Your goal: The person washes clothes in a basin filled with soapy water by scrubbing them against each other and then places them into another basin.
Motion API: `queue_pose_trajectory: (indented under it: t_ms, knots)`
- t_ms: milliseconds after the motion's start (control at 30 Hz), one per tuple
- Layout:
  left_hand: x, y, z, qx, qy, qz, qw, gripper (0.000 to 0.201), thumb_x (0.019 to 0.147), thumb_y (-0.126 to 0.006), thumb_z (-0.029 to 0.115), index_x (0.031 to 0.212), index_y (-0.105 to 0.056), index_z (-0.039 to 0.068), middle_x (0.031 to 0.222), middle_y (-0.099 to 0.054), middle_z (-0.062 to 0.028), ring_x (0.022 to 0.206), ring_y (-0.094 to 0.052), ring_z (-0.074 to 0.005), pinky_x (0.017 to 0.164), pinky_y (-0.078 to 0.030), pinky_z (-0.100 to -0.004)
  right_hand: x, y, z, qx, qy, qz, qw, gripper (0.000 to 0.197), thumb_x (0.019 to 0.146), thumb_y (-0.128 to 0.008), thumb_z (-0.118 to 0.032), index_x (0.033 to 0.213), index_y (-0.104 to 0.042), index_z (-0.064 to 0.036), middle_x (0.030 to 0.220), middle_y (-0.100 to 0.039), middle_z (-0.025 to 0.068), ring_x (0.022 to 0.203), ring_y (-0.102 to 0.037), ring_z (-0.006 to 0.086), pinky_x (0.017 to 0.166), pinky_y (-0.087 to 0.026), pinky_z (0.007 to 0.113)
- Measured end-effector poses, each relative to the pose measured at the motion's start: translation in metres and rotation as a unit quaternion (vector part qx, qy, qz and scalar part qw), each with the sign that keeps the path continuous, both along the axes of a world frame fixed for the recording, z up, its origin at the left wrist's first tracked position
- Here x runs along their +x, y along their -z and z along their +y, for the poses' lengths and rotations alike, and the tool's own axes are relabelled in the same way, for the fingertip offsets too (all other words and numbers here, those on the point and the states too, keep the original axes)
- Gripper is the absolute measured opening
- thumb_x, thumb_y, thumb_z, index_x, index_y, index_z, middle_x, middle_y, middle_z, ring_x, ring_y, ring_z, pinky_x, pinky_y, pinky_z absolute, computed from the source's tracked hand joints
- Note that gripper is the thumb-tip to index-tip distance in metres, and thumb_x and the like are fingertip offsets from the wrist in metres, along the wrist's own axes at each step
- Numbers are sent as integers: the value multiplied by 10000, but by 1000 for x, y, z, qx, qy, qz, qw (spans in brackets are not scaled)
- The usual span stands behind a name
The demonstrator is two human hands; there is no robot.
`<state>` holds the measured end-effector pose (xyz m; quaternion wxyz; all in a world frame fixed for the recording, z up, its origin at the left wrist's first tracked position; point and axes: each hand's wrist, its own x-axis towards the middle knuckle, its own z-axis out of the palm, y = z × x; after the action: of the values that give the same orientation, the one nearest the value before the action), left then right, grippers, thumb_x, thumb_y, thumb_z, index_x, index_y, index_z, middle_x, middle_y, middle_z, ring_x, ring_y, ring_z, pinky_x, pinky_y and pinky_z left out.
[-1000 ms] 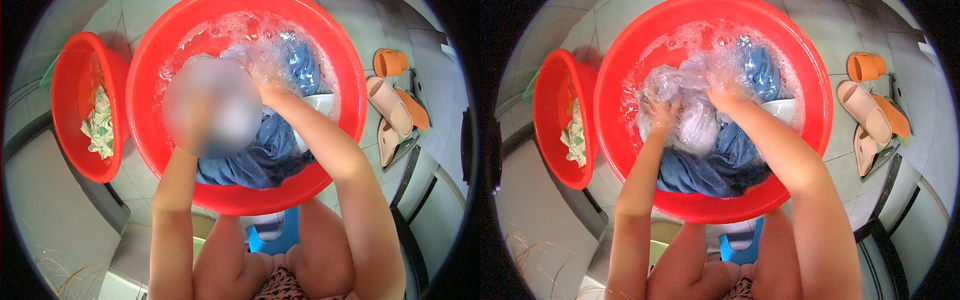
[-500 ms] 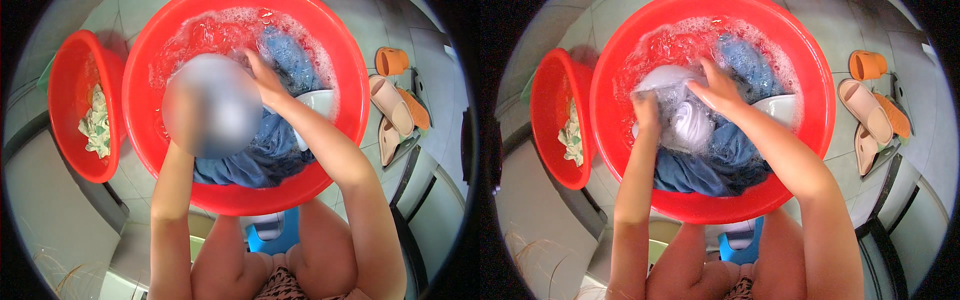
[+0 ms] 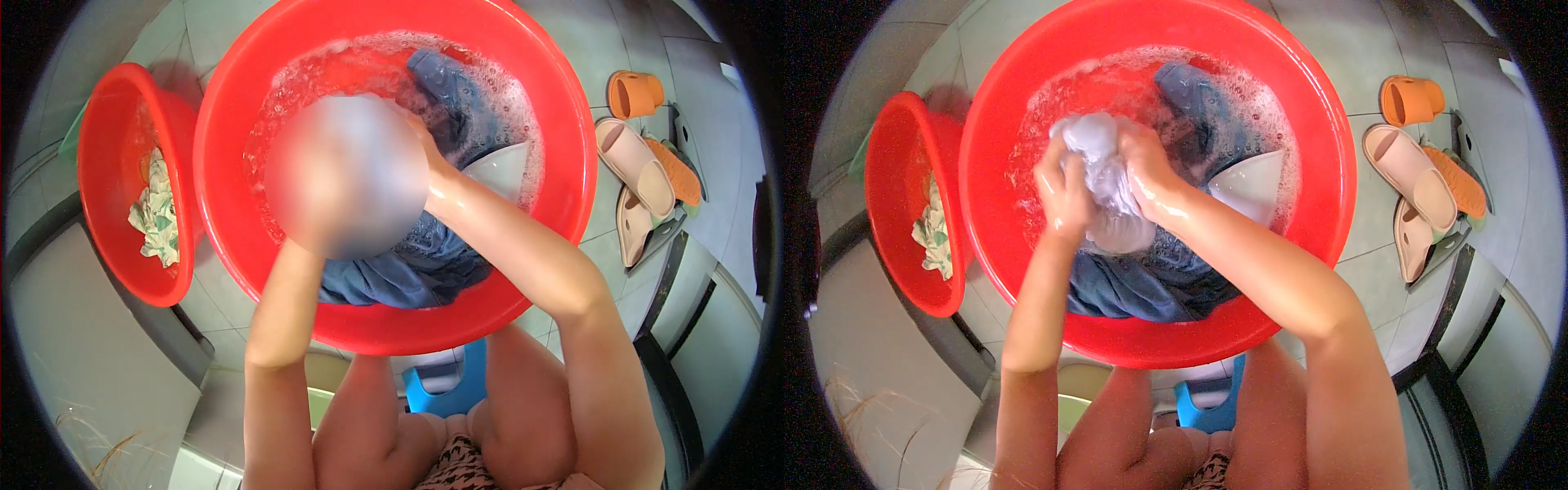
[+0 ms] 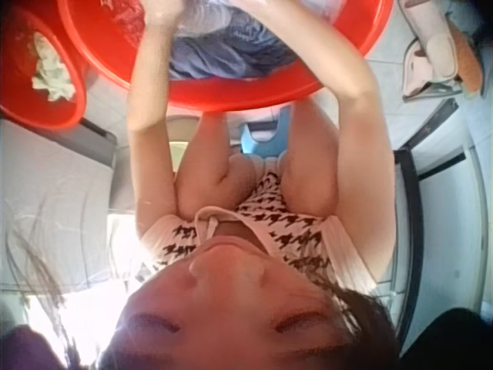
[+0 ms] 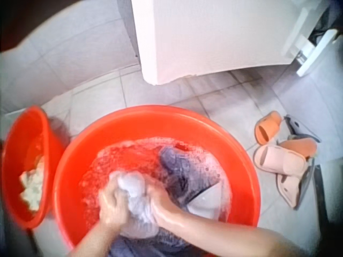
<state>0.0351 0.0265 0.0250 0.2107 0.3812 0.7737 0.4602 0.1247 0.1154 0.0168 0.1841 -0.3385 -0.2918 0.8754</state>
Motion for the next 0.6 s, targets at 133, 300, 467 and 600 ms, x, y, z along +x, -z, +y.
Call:
queue_pose_trajectory:
  t_ms: [133, 300, 467, 600]
  knots:
    - [-44, -13, -13, -101, -57, -2, 993, 278, 766, -522, 38, 1019, -634, 13, 1152, -588, -193, 1060, -585, -289, 868, -454, -348, 18, -52, 35, 393, -236, -210, 864, 283, 840, -612, -280, 1009, -587, -54, 903, -668, 158, 807, -660, 284, 710, -484, 386]
    - [-47, -16, -46, -184, 10, 335, 924, 355, 675, -589, 74, 1027, -579, 33, 1148, -536, -165, 1143, -483, -365, 998, -329, -508, 43, -34, 51, 623, -226, -359, 657, 522, 812, -666, -343, 1242, -539, -75, 1207, -582, 174, 1072, -570, 320, 866, -435, 450]
    - [-26, 9, -25, -129, 93, 155, 975, 523, 715, -738, 274, 1140, -524, 58, 1222, -513, -201, 1104, -515, -393, 958, -386, -498, 27, 13, 11, 752, -188, -286, 564, 545, 802, -654, -373, 1273, -540, -126, 1210, -580, 162, 1127, -493, 318, 961, -317, 467]
    - [-33, 40, -22, -347, 159, 166, 909, 613, 825, -662, 367, 1275, -452, 8, 1233, -520, -244, 1133, -519, -386, 940, -433, -425, 17, 31, 8, 651, -337, -285, 618, 535, 815, -629, -343, 1305, -522, -159, 1192, -563, 185, 1150, -467, 354, 994, -317, 476]
